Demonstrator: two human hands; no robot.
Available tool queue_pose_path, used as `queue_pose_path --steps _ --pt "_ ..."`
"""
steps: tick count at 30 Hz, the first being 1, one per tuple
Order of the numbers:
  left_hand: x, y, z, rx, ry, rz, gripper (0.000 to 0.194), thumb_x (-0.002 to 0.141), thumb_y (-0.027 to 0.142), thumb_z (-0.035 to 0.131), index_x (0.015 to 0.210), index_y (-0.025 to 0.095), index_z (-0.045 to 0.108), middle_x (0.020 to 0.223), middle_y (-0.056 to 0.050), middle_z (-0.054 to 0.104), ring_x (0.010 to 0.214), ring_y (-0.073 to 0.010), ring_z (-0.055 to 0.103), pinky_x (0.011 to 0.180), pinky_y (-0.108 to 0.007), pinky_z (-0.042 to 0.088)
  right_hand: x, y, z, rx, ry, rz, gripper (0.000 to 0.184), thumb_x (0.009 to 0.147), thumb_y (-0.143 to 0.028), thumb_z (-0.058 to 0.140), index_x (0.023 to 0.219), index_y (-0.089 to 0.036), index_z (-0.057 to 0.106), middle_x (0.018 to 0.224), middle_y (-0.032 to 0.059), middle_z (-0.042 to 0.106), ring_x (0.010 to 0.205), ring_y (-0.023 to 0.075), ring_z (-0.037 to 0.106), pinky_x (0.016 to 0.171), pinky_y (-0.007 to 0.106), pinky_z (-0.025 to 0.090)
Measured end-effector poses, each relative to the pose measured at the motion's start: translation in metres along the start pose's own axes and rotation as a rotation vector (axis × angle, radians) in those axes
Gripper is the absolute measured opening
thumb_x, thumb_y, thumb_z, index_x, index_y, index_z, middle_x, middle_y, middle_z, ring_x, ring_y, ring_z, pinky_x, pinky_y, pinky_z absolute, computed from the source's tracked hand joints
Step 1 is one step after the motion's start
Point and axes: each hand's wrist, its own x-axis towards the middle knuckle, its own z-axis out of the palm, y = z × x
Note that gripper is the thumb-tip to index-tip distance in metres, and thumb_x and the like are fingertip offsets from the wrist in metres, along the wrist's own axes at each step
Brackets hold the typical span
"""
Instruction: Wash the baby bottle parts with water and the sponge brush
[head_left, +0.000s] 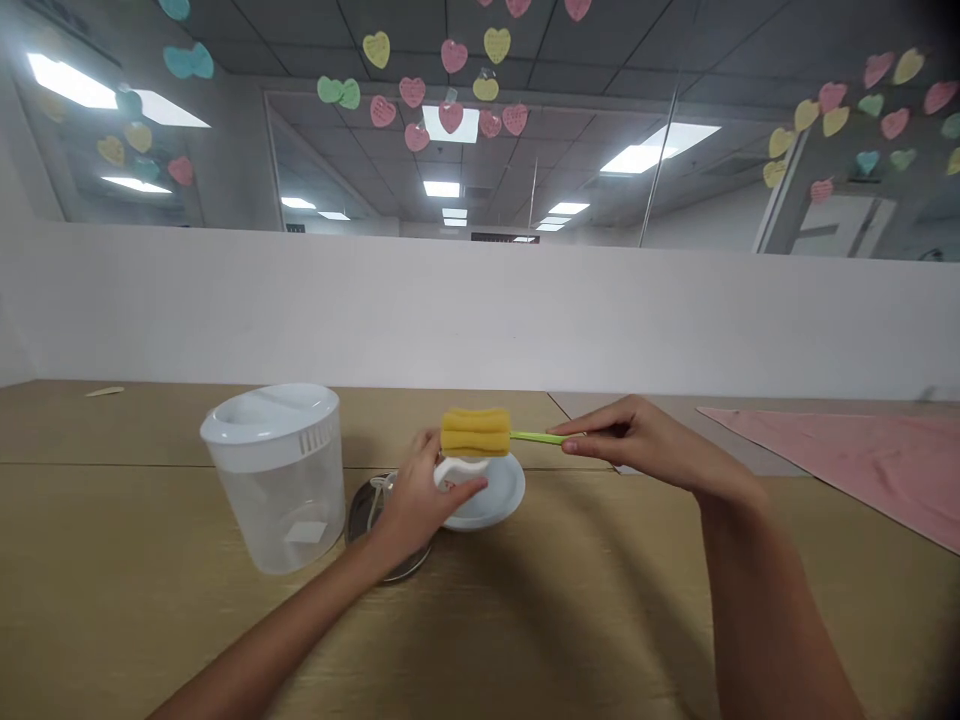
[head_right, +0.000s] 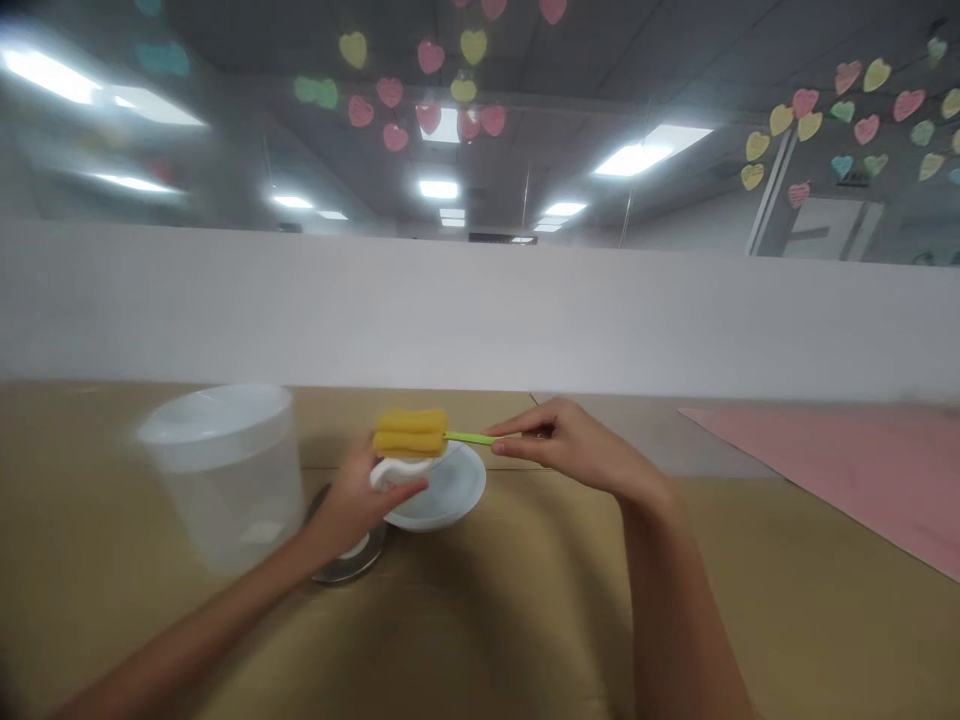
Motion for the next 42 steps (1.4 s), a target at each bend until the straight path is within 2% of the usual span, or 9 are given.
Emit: queue_pose_path --steps 7,12,15,21,28,32,36,38,42 --pt "0.004 -0.026 -0.003 0.225 -0.088 0.095 0.049 0.074 0.038 0.059 0.119 0.025 0.045 0.117 -0.006 0.046 0.105 -0.0218 0.048 0.090 -0.035 0.039 -0.002 -0.001 0.000 -0.123 -0.158 0.004 0.035 0.073 -0.048 0.055 0.096 -0.025 0.070 0.064 0.0009 0.061 0.057 0.0109 0.040 0.049 0.023 0.030" --pt "0.006 -0.035 -0.007 0.277 -0.042 0.106 0.051 0.075 0.037 0.057 0.122 0.025 0.041 0.116 -0.006 0.045 0.106 -0.0211 0.049 0.091 -0.034 0.039 0.000 0.003 -0.004 -0.132 -0.083 0.070 0.039 0.071 -0.050 0.057 0.095 -0.023 0.071 0.068 0.0026 0.062 0.060 0.0119 0.043 0.050 0.023 0.033" --pt "0.008 -0.035 -0.008 0.292 -0.021 0.129 0.050 0.075 0.035 0.058 0.121 0.025 0.041 0.114 -0.006 0.044 0.106 -0.0202 0.049 0.091 -0.033 0.040 0.005 0.004 0.003 -0.105 -0.061 0.066 0.038 0.069 -0.048 0.059 0.094 -0.023 0.071 0.071 0.0030 0.064 0.061 0.0129 0.045 0.051 0.023 0.034" --pt "0.008 -0.037 -0.014 0.426 0.077 0.220 0.045 0.073 0.029 0.060 0.116 0.022 0.046 0.109 -0.007 0.046 0.101 -0.0205 0.050 0.088 -0.034 0.043 0.022 0.007 0.025 -0.033 -0.121 -0.033 0.028 0.068 -0.040 0.059 0.087 -0.025 0.073 0.071 0.0016 0.067 0.060 0.0148 0.045 0.050 0.025 0.033" --pt "0.001 -0.027 -0.005 0.700 -0.063 0.328 0.045 0.077 0.021 0.054 0.120 0.021 0.042 0.113 -0.010 0.048 0.097 -0.0224 0.053 0.076 -0.032 0.047 0.029 0.009 0.047 -0.160 -0.124 -0.062 0.023 0.070 -0.036 0.057 0.081 -0.026 0.074 0.055 -0.0020 0.056 0.049 0.0088 0.034 0.046 0.022 0.025" --pt "0.001 -0.017 -0.002 0.772 -0.058 0.356 0.042 0.080 0.026 0.052 0.120 0.022 0.041 0.111 -0.008 0.050 0.095 -0.0213 0.054 0.070 -0.028 0.046 0.037 0.003 0.060 -0.204 -0.088 -0.099 0.024 0.071 -0.036 0.056 0.083 -0.025 0.073 0.053 -0.0023 0.056 0.049 0.0086 0.035 0.047 0.022 0.025" --pt "0.007 -0.019 -0.011 0.858 -0.028 0.310 0.043 0.079 0.022 0.053 0.120 0.023 0.040 0.111 -0.008 0.049 0.095 -0.0210 0.053 0.067 -0.027 0.045 0.030 0.009 0.035 -0.117 -0.102 -0.076 0.026 0.070 -0.038 0.057 0.085 -0.024 0.073 0.070 0.0016 0.066 0.060 0.0134 0.047 0.053 0.024 0.034" --pt "0.011 -0.026 -0.014 0.921 -0.039 0.282 0.043 0.078 0.018 0.052 0.120 0.022 0.041 0.110 -0.008 0.049 0.095 -0.0219 0.052 0.068 -0.028 0.046 0.022 0.017 0.015 -0.175 -0.061 -0.020 0.029 0.069 -0.041 0.059 0.087 -0.023 0.073 0.067 0.0025 0.065 0.058 0.0137 0.047 0.050 0.024 0.033" --pt "0.016 -0.042 -0.020 1.055 -0.059 0.288 0.043 0.077 0.008 0.046 0.119 0.018 0.044 0.107 -0.010 0.053 0.094 -0.0239 0.051 0.075 -0.034 0.046 0.015 0.039 -0.009 -0.439 0.213 0.229 0.035 0.070 -0.049 0.055 0.090 -0.024 0.071 0.060 0.0030 0.060 0.052 0.0143 0.049 0.045 0.025 0.030"
